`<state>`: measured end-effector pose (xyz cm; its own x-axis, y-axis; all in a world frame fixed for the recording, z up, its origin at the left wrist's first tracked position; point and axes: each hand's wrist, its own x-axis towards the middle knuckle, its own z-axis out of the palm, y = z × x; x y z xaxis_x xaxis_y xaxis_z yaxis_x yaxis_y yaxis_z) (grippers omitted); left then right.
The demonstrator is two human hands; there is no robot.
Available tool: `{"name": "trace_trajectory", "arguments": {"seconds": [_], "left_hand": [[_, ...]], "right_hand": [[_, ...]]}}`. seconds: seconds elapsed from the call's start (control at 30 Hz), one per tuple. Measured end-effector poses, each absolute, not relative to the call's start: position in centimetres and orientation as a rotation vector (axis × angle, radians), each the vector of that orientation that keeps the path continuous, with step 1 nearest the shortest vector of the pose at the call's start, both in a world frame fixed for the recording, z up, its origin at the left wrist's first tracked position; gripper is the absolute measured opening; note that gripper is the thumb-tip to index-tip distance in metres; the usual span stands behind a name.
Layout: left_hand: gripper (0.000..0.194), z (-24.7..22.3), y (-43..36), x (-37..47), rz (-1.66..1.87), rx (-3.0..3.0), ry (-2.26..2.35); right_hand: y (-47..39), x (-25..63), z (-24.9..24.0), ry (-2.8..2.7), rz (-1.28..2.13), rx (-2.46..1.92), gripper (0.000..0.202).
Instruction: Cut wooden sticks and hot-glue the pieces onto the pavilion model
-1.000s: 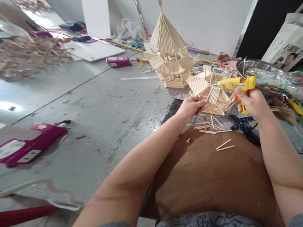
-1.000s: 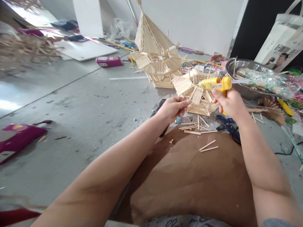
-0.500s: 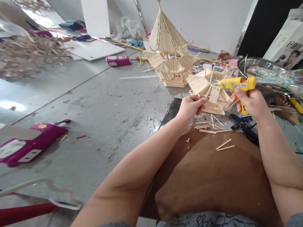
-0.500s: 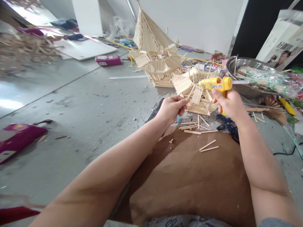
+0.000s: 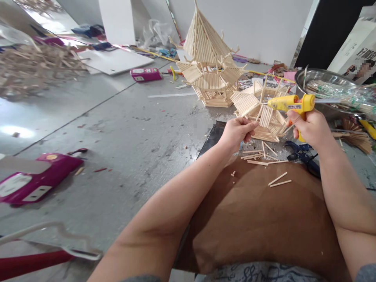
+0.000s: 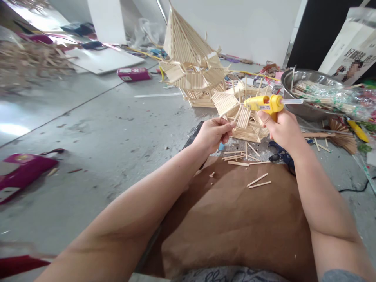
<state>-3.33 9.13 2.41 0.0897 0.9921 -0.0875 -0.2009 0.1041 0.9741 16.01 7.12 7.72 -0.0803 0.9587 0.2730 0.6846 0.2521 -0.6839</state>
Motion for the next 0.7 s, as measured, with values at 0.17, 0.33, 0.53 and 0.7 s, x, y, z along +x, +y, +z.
{"name": "trace_trajectory", "arguments": {"seconds": [0.17, 0.33, 0.53, 0.7], "left_hand": [[0.026, 2.68, 9.06, -3.2, 1.15, 1.027, 1.05], [0.027, 2.69, 9.26, -3.22, 1.121, 1.038, 1.042], [0.024, 2.47, 9.59, -3.36, 1.071, 1.012, 1.021], [0.02, 2.65, 9.49, -3.34, 1.044, 0.988, 1.012]], "right_hand": [[6.95, 15.73, 7.86, -1.908, 0.348, -1.484, 0.038], [6.67, 15.42, 8.36, -1.953, 0.209, -1.471, 0.037], [6.44, 15.24, 8.68, -1.975, 0.142, -1.464, 0.036], [6.45, 15.19, 8.6, -1.965, 0.139, -1.452, 0.036]]}}
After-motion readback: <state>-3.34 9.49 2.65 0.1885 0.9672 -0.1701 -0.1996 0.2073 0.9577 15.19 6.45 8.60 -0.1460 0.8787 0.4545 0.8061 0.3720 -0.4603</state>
